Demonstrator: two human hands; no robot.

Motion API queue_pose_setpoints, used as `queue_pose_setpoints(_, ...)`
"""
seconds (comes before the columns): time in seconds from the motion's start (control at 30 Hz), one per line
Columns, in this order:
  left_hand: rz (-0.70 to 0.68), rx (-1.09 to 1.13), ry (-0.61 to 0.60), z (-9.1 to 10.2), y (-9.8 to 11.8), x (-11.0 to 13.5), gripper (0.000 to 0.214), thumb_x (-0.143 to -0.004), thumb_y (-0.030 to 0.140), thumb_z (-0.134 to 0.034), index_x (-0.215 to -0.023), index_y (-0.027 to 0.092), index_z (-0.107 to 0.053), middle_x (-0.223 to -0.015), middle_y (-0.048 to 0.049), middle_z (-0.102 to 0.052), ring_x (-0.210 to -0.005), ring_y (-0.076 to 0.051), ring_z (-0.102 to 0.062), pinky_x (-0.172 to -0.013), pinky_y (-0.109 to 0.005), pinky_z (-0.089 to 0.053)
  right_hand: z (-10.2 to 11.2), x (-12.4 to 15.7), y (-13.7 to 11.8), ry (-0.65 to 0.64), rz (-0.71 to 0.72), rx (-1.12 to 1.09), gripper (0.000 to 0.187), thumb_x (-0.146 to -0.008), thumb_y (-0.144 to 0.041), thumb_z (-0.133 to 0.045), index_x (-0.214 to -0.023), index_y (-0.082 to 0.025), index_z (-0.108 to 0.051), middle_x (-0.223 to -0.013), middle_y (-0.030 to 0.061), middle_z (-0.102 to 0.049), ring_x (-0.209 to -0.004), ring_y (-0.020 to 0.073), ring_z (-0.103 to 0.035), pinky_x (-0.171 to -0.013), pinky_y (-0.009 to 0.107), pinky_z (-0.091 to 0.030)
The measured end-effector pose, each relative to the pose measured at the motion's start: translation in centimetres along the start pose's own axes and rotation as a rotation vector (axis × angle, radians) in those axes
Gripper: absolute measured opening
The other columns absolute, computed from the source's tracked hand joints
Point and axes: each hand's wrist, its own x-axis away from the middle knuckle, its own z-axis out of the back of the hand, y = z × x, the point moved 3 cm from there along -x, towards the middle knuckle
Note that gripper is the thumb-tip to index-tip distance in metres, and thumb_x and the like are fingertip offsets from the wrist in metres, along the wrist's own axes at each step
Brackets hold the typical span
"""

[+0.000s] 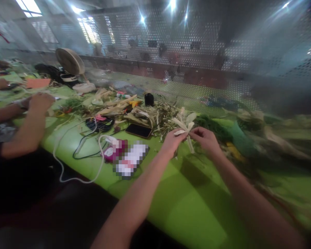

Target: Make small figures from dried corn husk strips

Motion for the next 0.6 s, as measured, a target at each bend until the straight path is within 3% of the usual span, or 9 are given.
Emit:
queue_pose_setpoints(0.23,-0.013,0.118,0.06,-0.3,-0.6,0.2,0.027,-0.061,0.031,-0.081,-0.072,0.013,-0.064,-0.065,0.0017,-0.057,-0.062,-0.009,-0.049,-0.064,-0.024,-0.038,-0.9,0.7,-0.3,0.003,0.122,0.194,0.021,-0.074,-0.038,-0.067,-0.067,-0.019,-0.064,-0.06,-0.001,-0.06,-0.058,0.0136,-0.051,-0.055,0.025,-0.039)
queue_pose_setpoints(0.33,-0.067,-0.061,0.046,-0.1,-0.4,0.1,0.022,-0.068,0.031,-0.075,-0.076,0.015,-0.063,-0.069,0.0015,-0.058,-0.064,-0.01,-0.049,-0.065,-0.024,-0.038,-0.5,0.8,-0.3,0.044,0.15,0.264,0.018,-0.077,-0.036,-0.067,-0.075,-0.018,-0.067,-0.068,0.0012,-0.065,-0.062,0.0152,-0.055,-0.059,0.027,-0.042)
queue_pose_setpoints(0.43,-0.185,-0.37,0.048,0.2,0.2,0.1,0.01,-0.075,0.023,-0.066,-0.083,0.017,-0.064,-0.074,0.0009,-0.061,-0.069,-0.012,-0.051,-0.069,-0.025,-0.039,-0.1,1.0,-0.9,0.106,0.271,0.335,0.018,-0.078,-0.033,-0.068,-0.09,-0.019,-0.069,-0.083,0.0042,-0.067,-0.071,0.0176,-0.06,-0.066,0.03,-0.047)
queue_pose_setpoints(0.6,-0.366,-0.605,0.02,-0.4,0.9,0.7,0.022,-0.07,0.002,-0.053,-0.083,0.017,-0.061,-0.085,-0.0034,-0.064,-0.082,-0.017,-0.057,-0.077,-0.028,-0.042,-1.4,2.2,-3.0,-0.002,0.441,0.426,0.022,-0.084,-0.024,-0.064,-0.105,-0.023,-0.068,-0.095,0.0067,-0.066,-0.085,0.0217,-0.063,-0.076,0.035,-0.051)
